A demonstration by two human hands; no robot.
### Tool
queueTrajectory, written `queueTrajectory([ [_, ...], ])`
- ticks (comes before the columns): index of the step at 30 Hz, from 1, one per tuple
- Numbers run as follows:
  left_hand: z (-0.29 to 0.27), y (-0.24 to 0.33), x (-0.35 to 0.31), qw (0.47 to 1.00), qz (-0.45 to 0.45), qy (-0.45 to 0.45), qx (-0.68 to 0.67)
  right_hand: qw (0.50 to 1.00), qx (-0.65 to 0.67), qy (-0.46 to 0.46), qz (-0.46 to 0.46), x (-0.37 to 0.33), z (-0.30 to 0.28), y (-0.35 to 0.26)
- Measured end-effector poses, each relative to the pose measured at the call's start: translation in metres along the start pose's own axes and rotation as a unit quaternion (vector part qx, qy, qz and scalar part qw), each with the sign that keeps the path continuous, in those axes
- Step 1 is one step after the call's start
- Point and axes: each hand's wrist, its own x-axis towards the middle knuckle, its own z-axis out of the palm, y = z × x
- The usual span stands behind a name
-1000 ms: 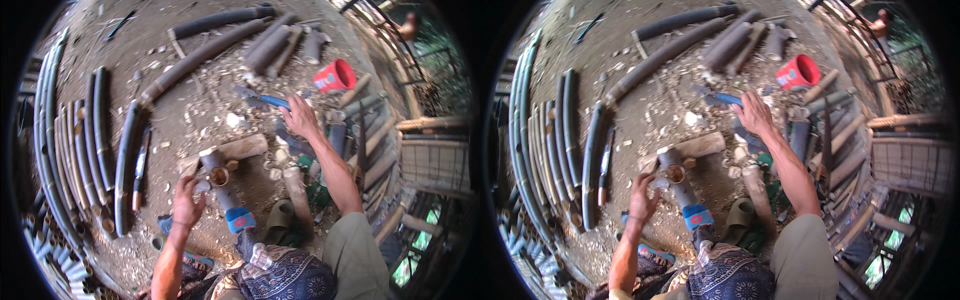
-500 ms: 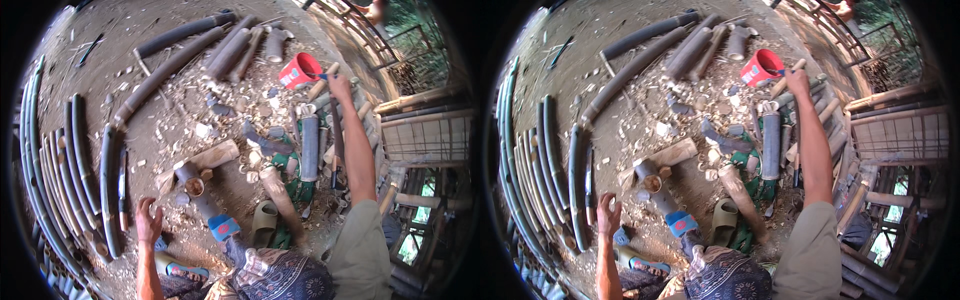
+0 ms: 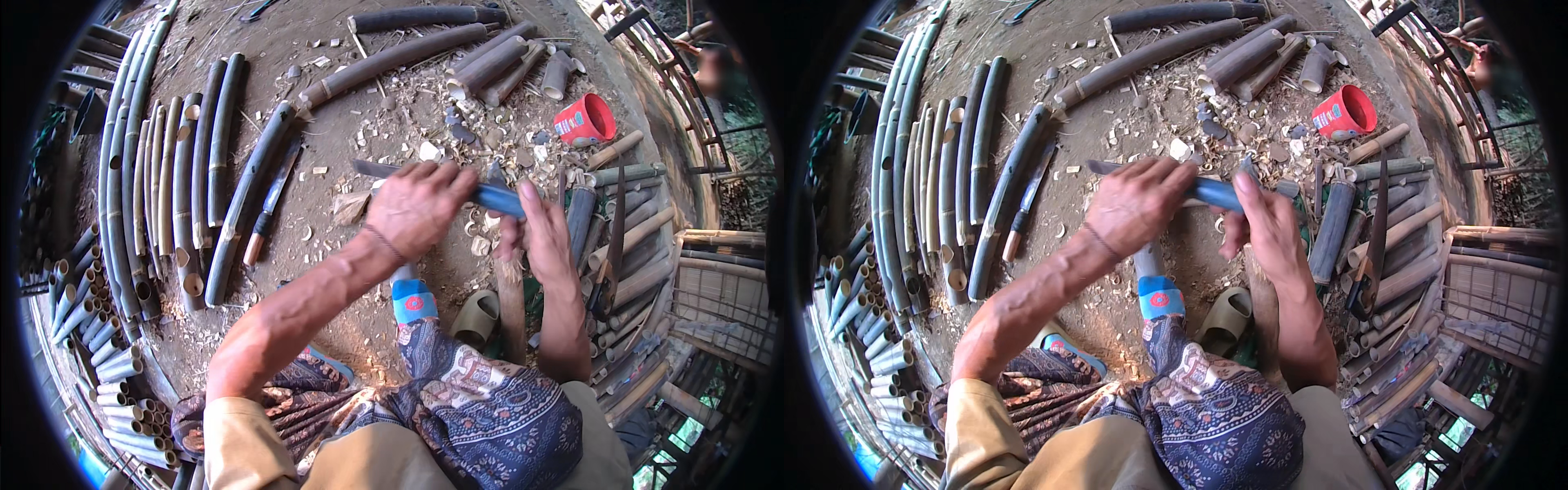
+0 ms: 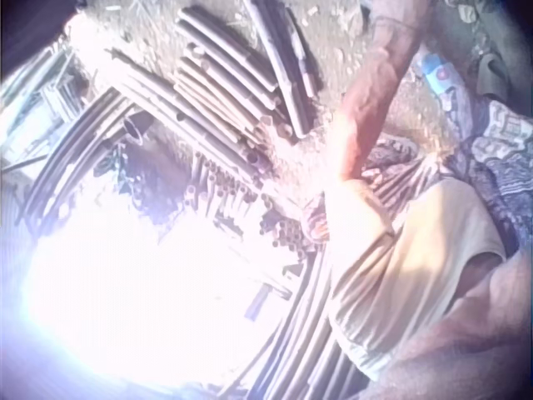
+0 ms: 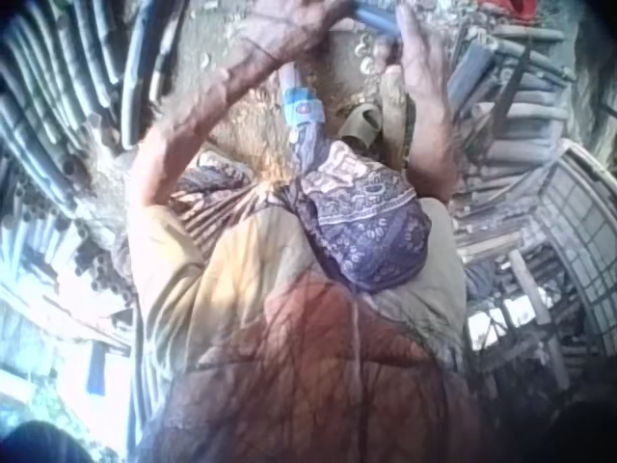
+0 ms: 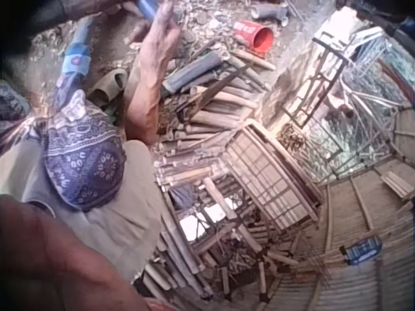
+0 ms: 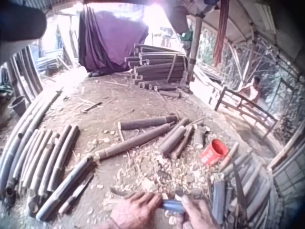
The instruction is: The person measures a section of bamboo with a tape measure, cuts a hole into it with a knife and a wooden mallet, and carves the edges of the hole to fit another bamboo pole.
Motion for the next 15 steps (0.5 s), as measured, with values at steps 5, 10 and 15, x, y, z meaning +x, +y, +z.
queueTrajectory([
  [5, -0.003, -0.035, -0.051, 0.908, -0.207, 0.189, -0.311, 0.868, -0.458, 0.189, 0.037, -0.061, -0.057, 0.178],
  [10, 0.018, -0.061, -0.103, 0.554, -0.375, 0.336, -0.663, 0.830, -0.463, 0.254, 0.179, -0.130, -0.068, 0.311],
  [15, 0.079, -0.070, -0.125, 0.384, -0.370, 0.454, -0.714, 0.868, -0.388, 0.271, 0.151, -0.127, -0.043, 0.235],
])
